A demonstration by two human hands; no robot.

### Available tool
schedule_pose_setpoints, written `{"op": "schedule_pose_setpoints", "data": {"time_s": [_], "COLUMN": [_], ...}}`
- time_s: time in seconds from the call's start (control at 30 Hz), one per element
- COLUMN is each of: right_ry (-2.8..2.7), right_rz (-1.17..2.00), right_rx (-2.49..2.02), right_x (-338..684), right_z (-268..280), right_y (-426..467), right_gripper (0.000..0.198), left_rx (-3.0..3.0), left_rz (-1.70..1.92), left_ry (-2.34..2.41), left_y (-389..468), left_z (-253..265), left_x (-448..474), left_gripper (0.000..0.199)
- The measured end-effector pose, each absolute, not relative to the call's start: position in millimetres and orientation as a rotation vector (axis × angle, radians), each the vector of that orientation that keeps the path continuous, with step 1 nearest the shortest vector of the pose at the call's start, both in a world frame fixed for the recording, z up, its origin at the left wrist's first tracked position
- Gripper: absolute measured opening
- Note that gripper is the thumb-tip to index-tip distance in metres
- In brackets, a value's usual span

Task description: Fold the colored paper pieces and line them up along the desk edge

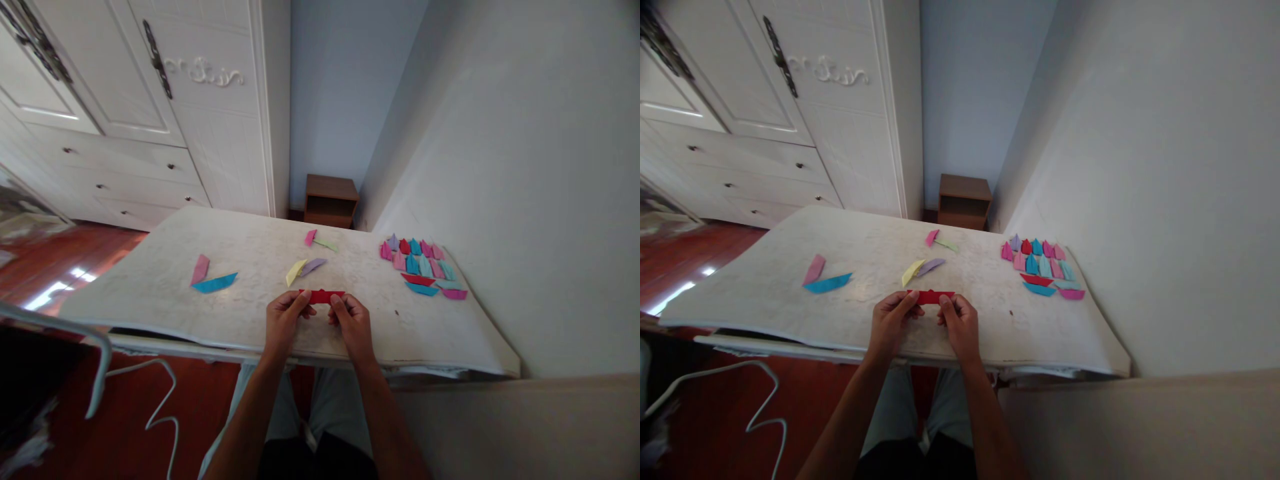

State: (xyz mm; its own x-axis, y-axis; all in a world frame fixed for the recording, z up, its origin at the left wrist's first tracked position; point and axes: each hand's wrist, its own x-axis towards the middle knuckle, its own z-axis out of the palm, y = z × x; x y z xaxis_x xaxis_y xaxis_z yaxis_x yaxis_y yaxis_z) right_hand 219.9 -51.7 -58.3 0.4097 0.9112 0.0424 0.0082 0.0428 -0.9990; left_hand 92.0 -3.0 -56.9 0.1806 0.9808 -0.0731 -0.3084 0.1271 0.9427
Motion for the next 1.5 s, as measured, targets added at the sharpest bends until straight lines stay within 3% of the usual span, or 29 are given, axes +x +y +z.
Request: {"op": "schedule_pose_setpoints", "data": {"time_s": [0.43,0.8,1.2,1.5], "right_ry": [-0.850,-0.775,-0.851,-1.126], "right_rz": [0.804,0.789,0.504,0.441], "right_rx": [-1.303,-1.251,-1.407,-1.525], "right_x": [222.4,267.5,337.4,355.4], "right_z": [-65.1,-75.8,-72.3,-72.6], "right_y": [-53.5,-78.0,-138.5,-157.0], "right_gripper": [0.037,0.031,0.031,0.027], "left_rx": [1.093,1.129,1.431,1.714], "left_rz": [1.177,1.005,0.592,0.467], "left_ry": [0.918,0.904,0.720,0.739], "left_y": [-4.0,3.4,-0.1,-22.6], "left_z": [-57.5,-36.6,-35.3,-47.0], "left_x": [94.7,112.0,249.1,343.6], "left_gripper": [0.023,0.039,0.011,0.007]}}
